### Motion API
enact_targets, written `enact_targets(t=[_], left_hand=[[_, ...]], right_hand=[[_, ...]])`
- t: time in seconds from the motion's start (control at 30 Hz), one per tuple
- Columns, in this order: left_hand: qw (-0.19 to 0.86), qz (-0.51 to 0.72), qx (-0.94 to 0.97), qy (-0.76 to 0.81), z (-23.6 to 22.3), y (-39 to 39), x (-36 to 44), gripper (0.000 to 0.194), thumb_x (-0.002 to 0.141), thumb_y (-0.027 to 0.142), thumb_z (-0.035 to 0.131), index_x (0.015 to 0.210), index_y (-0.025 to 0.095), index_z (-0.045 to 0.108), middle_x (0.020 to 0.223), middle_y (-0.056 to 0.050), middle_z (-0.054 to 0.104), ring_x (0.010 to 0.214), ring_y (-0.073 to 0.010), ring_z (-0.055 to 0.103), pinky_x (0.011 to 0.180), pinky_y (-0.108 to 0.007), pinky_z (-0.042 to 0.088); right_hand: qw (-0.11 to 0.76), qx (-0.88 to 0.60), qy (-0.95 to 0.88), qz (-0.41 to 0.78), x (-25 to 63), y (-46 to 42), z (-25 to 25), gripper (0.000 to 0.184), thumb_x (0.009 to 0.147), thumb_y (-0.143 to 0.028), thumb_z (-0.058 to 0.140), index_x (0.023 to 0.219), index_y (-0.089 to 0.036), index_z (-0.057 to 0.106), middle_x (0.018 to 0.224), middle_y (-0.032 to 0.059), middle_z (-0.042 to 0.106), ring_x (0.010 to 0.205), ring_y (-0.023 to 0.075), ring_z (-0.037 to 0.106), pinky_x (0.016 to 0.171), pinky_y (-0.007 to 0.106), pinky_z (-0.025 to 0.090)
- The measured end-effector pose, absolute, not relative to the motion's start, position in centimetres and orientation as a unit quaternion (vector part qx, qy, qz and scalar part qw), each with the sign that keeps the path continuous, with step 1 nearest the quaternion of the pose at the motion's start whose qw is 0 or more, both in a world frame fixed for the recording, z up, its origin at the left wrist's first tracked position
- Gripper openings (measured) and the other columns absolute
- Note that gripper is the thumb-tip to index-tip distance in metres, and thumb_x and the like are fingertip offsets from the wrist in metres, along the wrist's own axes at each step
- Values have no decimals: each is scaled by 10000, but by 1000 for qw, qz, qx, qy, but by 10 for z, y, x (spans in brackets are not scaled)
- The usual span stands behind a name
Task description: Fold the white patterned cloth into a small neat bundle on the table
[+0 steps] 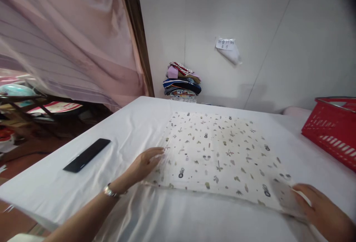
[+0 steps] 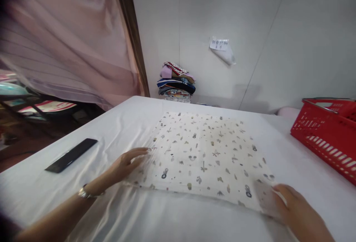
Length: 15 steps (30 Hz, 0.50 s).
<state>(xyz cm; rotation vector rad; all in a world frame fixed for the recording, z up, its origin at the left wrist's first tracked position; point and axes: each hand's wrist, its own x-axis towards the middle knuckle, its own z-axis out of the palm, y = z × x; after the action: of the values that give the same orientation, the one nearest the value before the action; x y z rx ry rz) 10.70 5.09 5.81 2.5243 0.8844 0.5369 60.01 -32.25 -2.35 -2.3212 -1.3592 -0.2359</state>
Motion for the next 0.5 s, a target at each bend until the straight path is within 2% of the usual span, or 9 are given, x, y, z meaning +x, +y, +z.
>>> enact_targets(t=[0.1, 0.2, 0.37, 0.5], left_hand=[[131, 196, 931, 278, 59, 86, 161, 387, 929, 447, 428, 1163, 216, 634, 1312, -85, 592, 1232, -230, 531, 1042, -407, 444], [78, 152, 945, 279, 53, 123, 222, 469, 924, 485, 427, 1226, 167, 591, 1379, -141, 524, 1295, -268, 465, 1085, -461, 377], [58, 63, 942, 325, 37, 180, 300, 555, 931, 525, 375, 1349, 173, 475, 1517, -135, 337, 1408, -285, 280, 1144, -505, 235], [54, 16, 920, 387, 23, 227, 327, 614, 920, 580, 319, 1388, 195, 416, 1554, -112, 264, 1434, -284, 202, 1151, -530, 164]], right_hand=[[199, -826, -521, -75, 566, -271, 2, 436, 866, -546, 371, 1026, -274, 672, 1240, 84, 626, 1138, 319, 587, 960, 486, 508], [155, -800, -578, -57, 550, -226, 8, 490, 903, -529, 354, 1208, -260, 627, 1429, 42, 480, 1299, 277, 458, 1047, 450, 439], [82, -811, -577, -49, 562, -206, -30, 598, 911, -598, 328, 1375, -266, 509, 1504, 50, 367, 1388, 306, 312, 1089, 556, 327], [69, -811, -578, -56, 568, -216, -51, 577, 924, -594, 338, 1432, -332, 419, 1538, 6, 293, 1403, 275, 281, 1124, 542, 270]])
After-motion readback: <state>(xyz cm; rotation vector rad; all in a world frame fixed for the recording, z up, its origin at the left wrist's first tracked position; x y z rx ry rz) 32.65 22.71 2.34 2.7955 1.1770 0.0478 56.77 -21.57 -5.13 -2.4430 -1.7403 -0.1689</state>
